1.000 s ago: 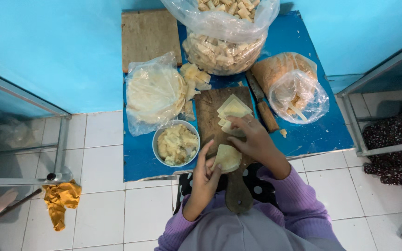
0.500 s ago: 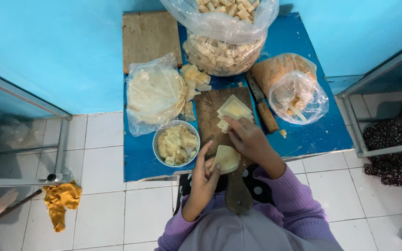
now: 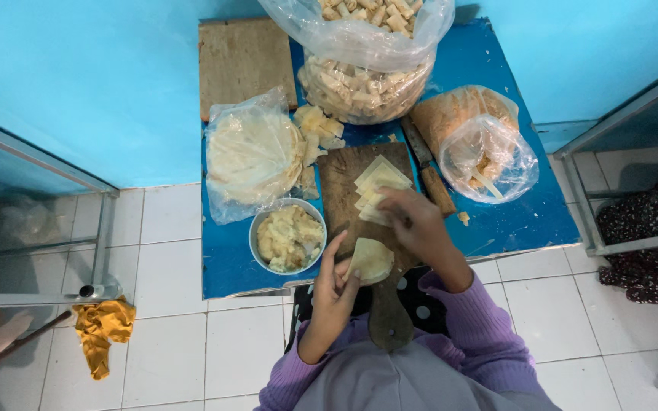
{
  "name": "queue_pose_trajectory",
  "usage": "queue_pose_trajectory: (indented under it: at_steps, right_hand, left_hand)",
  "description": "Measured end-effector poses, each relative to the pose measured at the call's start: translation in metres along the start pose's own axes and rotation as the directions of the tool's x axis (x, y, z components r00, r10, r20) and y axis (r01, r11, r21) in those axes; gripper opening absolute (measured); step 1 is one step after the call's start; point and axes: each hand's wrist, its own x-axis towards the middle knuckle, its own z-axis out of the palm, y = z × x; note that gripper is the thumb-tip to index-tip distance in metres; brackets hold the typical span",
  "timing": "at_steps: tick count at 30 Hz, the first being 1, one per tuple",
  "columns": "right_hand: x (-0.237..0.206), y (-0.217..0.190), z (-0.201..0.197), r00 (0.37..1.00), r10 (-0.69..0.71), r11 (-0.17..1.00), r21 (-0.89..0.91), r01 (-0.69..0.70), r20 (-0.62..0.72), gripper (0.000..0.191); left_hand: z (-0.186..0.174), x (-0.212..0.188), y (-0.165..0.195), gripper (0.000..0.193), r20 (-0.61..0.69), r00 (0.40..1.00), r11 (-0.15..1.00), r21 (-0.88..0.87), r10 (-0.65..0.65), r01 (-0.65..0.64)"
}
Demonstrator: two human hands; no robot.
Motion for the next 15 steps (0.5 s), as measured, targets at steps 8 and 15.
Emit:
queue_pose_trajectory:
  at_steps: [8,15]
  right_hand:
    - [0.008,-0.013,-0.023,0.985,-0.012,0.990,-0.138,-0.012,-0.170,0.027]
    - [-0.027,-0.062,-0.026,0.963,-0.210,0.951,0.264,0.162,0.167,0.041]
  left_hand:
    - [-0.004,0.001,-0.002,0.084,0.079,0.994,0.974,-0.221,0.077,-0.058]
    - [-0.003,-0.002,0.000,0.086,0.110,0.989,0.958,-0.277,0.102,-0.068]
